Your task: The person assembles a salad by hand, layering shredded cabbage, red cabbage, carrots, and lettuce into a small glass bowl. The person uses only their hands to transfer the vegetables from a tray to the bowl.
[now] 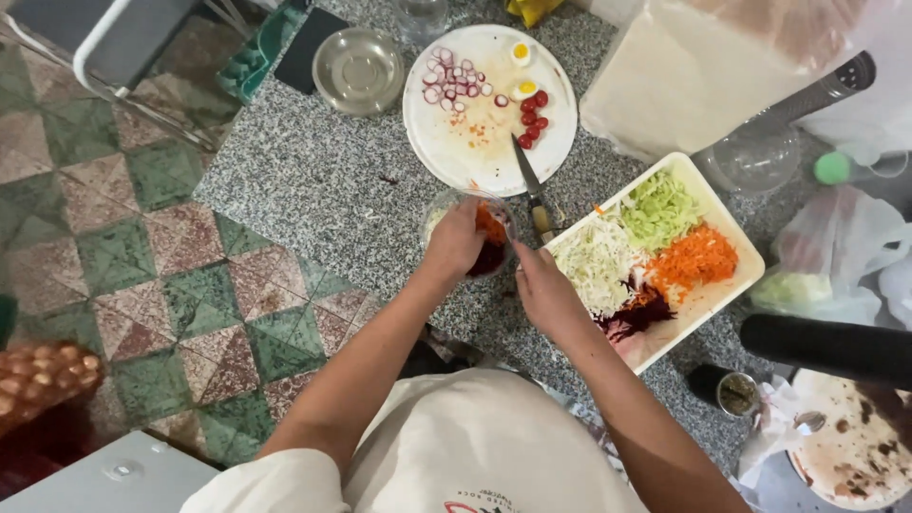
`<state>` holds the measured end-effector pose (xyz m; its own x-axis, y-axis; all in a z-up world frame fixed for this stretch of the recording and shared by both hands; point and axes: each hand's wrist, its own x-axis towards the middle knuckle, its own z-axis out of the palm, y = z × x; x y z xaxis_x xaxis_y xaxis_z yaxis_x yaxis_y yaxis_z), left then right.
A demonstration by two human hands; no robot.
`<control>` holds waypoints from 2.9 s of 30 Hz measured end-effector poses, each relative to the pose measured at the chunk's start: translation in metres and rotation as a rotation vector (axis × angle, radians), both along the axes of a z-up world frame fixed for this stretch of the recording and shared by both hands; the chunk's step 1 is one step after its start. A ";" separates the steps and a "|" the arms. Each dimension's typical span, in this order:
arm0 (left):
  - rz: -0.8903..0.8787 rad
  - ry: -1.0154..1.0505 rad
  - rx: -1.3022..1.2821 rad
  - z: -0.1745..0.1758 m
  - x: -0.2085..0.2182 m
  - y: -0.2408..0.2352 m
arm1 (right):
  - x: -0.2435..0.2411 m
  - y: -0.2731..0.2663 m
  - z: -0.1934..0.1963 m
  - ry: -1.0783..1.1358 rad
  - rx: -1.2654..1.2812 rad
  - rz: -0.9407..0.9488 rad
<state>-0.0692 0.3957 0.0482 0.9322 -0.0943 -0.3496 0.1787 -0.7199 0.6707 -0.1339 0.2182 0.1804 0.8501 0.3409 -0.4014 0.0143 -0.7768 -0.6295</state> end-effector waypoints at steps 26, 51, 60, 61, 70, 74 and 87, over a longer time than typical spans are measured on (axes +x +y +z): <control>-0.541 -0.289 0.055 0.031 0.007 0.031 | -0.010 -0.002 0.031 0.187 -0.043 -0.262; -0.800 -0.973 0.318 0.043 0.037 -0.011 | -0.042 -0.220 -0.049 -0.339 -0.445 -0.894; -0.943 -0.761 0.136 0.018 0.032 -0.084 | -0.059 -0.236 -0.120 -0.088 -0.489 -0.895; -0.949 -0.762 0.131 0.015 0.034 -0.103 | -0.059 -0.217 -0.082 -0.087 -0.492 -0.902; -1.071 -0.531 -0.385 -0.004 0.049 -0.295 | -0.064 -0.218 -0.124 0.085 0.254 -1.398; -1.202 -0.646 -0.247 -0.022 0.059 -0.341 | -0.057 -0.200 -0.104 0.100 0.501 -1.623; -1.215 -0.540 -0.401 -0.036 0.064 -0.351 | -0.038 -0.188 -0.078 -0.091 0.880 -1.698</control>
